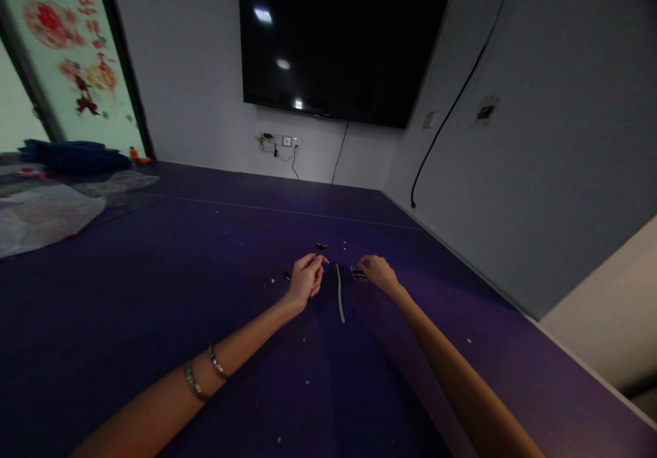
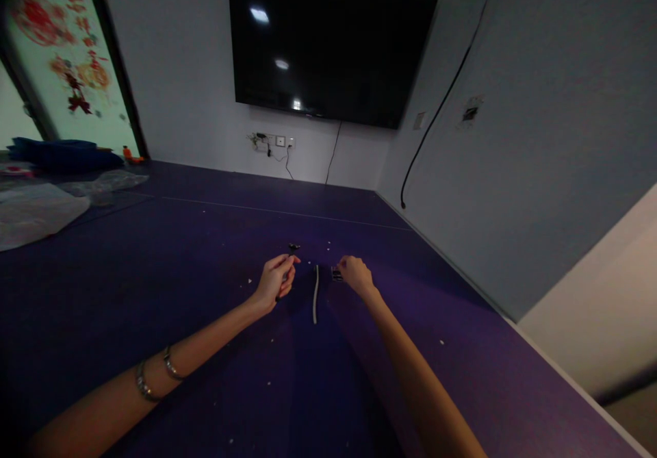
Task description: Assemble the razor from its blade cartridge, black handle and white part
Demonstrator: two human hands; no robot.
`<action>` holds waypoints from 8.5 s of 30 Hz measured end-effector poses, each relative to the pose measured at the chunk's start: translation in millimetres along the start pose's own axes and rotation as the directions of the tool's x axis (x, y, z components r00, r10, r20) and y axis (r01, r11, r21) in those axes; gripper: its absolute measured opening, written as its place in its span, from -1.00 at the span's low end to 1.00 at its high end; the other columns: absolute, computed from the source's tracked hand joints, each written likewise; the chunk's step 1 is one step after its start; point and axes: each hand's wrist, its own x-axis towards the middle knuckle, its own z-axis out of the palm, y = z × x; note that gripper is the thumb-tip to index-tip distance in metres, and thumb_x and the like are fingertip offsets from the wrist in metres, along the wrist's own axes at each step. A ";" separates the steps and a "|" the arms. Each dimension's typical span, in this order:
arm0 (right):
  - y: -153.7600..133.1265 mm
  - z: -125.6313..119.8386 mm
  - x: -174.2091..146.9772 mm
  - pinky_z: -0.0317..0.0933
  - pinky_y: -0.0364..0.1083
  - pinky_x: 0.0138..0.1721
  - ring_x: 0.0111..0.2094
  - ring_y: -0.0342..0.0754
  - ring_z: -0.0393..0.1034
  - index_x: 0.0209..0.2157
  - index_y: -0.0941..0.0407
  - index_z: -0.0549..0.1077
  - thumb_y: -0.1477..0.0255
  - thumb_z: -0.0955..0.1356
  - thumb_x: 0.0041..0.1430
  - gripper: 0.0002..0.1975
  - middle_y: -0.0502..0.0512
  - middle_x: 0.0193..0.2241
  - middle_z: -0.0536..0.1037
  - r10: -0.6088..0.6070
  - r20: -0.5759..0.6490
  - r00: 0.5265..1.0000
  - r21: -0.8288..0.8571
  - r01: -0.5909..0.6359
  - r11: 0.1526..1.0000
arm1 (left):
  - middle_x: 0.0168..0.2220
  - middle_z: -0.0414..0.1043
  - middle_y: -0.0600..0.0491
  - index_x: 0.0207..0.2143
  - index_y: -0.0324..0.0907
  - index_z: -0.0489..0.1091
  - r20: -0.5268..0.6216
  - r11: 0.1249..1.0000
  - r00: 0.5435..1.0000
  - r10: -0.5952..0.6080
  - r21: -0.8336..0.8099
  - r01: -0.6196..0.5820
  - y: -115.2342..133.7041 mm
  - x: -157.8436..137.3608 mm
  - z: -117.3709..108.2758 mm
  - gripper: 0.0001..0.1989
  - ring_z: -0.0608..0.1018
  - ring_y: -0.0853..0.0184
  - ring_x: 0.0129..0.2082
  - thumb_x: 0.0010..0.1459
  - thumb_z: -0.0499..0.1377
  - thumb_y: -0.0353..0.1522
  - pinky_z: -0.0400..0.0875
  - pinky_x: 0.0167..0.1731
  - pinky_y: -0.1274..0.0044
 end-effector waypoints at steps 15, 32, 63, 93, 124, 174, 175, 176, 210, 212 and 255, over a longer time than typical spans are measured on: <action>29.1 18.4 17.9 0.17 -0.21 -0.36 -0.31 -0.09 0.40 -0.30 0.05 0.53 0.38 0.30 0.02 -0.79 0.05 -0.35 0.53 -0.193 0.058 0.979 0.097 0.187 0.978 | -0.71 0.08 0.25 -0.42 -0.23 0.27 0.011 1.000 1.000 -0.004 0.012 0.004 -2.2 0.2 -1.6 -0.80 0.02 0.63 -0.86 0.03 0.11 -0.25 -0.15 -0.87 0.70; -0.4 -1.8 13.3 0.25 -0.26 -0.65 -0.66 -0.22 0.33 -0.40 0.24 0.53 0.61 0.29 -0.10 -0.80 0.03 -0.59 0.49 -0.103 0.057 0.993 0.646 0.042 0.762 | -0.71 0.08 0.26 -0.42 -0.23 0.27 -0.010 1.000 1.000 -0.005 0.019 0.006 -3.9 2.1 -3.0 -0.76 0.04 0.63 -0.86 0.01 0.13 -0.21 -0.15 -0.87 0.70; -51.7 -38.3 -24.3 0.33 -0.19 -0.50 -0.36 -0.10 0.41 -0.04 0.14 0.39 0.53 0.30 -0.03 -0.56 0.11 -0.34 0.52 -0.283 -0.192 0.940 0.738 0.329 0.590 | -0.44 0.41 0.07 -0.35 -0.22 0.21 0.253 0.961 0.964 0.081 0.237 -0.143 -12.7 -2.8 -0.8 -0.78 0.47 0.44 -0.59 0.00 0.16 -0.29 0.34 -0.60 0.60; -61.7 -50.2 -38.7 0.26 -0.10 -0.22 -0.30 -0.11 0.40 -0.08 0.11 0.42 0.54 0.27 0.02 -0.62 0.07 -0.35 0.53 -0.406 -0.309 0.860 0.640 0.503 0.581 | -0.44 0.41 0.07 -0.36 -0.20 0.19 0.230 0.958 0.968 0.099 0.243 -0.156 -18.9 -1.4 -3.3 -0.77 0.50 0.41 -0.54 0.03 0.16 -0.26 0.34 -0.56 0.60; -61.7 -53.8 -41.5 0.26 -0.10 -0.20 -0.20 -0.09 0.38 -0.02 0.08 0.33 0.52 0.26 0.02 -0.58 0.10 -0.24 0.49 -0.409 -0.387 0.826 0.690 0.554 0.466 | -0.43 0.50 0.02 -0.44 -0.23 0.25 0.159 0.995 0.987 0.040 0.084 -0.054 -1.0 4.1 -0.7 -0.70 0.55 0.29 -0.42 -0.14 0.29 -0.29 0.39 -0.41 0.50; -86.8 19.7 -53.4 0.07 0.10 -0.17 -0.10 0.24 0.22 -0.35 0.20 0.53 0.17 0.24 0.00 -0.59 0.33 -0.18 0.43 -0.086 0.016 0.996 -0.052 0.086 0.995 | -0.19 0.41 -0.05 -0.25 -0.18 0.44 0.378 -0.161 0.917 -0.130 0.904 -0.395 44.0 48.2 -79.2 -0.71 0.43 0.24 -0.17 -0.05 0.05 -0.50 0.29 -0.23 0.50; -86.8 20.1 -53.5 0.06 0.11 -0.16 -0.09 0.24 0.21 -0.35 0.19 0.53 0.17 0.24 0.00 -0.59 0.33 -0.18 0.43 -0.087 0.021 0.996 -0.057 0.088 0.994 | -0.18 0.42 -0.06 -0.24 -0.18 0.44 0.360 -0.182 0.916 -0.176 0.903 -0.389 43.8 46.8 -80.2 -0.69 0.44 0.24 -0.18 -0.06 0.05 -0.51 0.29 -0.25 0.51; -86.9 20.7 -53.5 0.05 0.11 -0.16 -0.08 0.24 0.20 -0.34 0.19 0.53 0.17 0.25 -0.01 -0.60 0.33 -0.18 0.43 -0.088 0.027 0.996 -0.063 0.090 0.994 | -0.17 0.42 -0.07 -0.23 -0.17 0.44 0.341 -0.197 0.915 -0.215 0.903 -0.383 43.6 45.6 -81.0 -0.68 0.45 0.24 -0.19 -0.07 0.05 -0.52 0.29 -0.27 0.51; -38.3 -0.4 -17.4 0.14 -0.17 -0.41 -0.39 -0.07 0.40 -0.47 0.14 0.52 0.34 0.28 0.00 -0.78 0.15 -0.40 0.53 -0.105 -0.123 0.987 0.216 0.130 0.968 | -0.38 0.42 -0.02 -0.44 -0.21 0.39 0.342 -0.089 0.911 -0.231 0.925 -0.370 23.3 55.6 -108.9 -0.86 0.43 0.33 -0.41 -0.13 0.10 -0.49 0.17 -0.50 0.59; -38.1 -1.5 -17.2 0.15 -0.16 -0.39 -0.40 -0.07 0.40 -0.48 0.15 0.52 0.35 0.28 0.01 -0.78 0.15 -0.41 0.53 -0.112 -0.129 0.985 0.243 0.141 0.960 | -0.38 0.42 -0.02 -0.44 -0.21 0.38 0.357 -0.084 0.907 -0.221 0.920 -0.383 22.9 55.5 -108.7 -0.87 0.42 0.32 -0.39 -0.14 0.11 -0.48 0.18 -0.47 0.58; 39.1 12.6 10.8 0.24 -0.14 -0.36 -0.39 0.00 0.46 -0.46 0.19 0.57 0.47 0.33 -0.11 -0.82 0.12 -0.48 0.57 -0.035 -0.116 0.993 0.481 0.088 0.872 | -0.04 0.29 -0.20 -0.02 -0.31 0.17 0.617 0.049 0.785 0.058 0.783 -0.620 -48.0 73.6 7.4 -0.50 0.25 0.12 0.06 -0.05 0.15 -0.39 0.14 0.00 0.39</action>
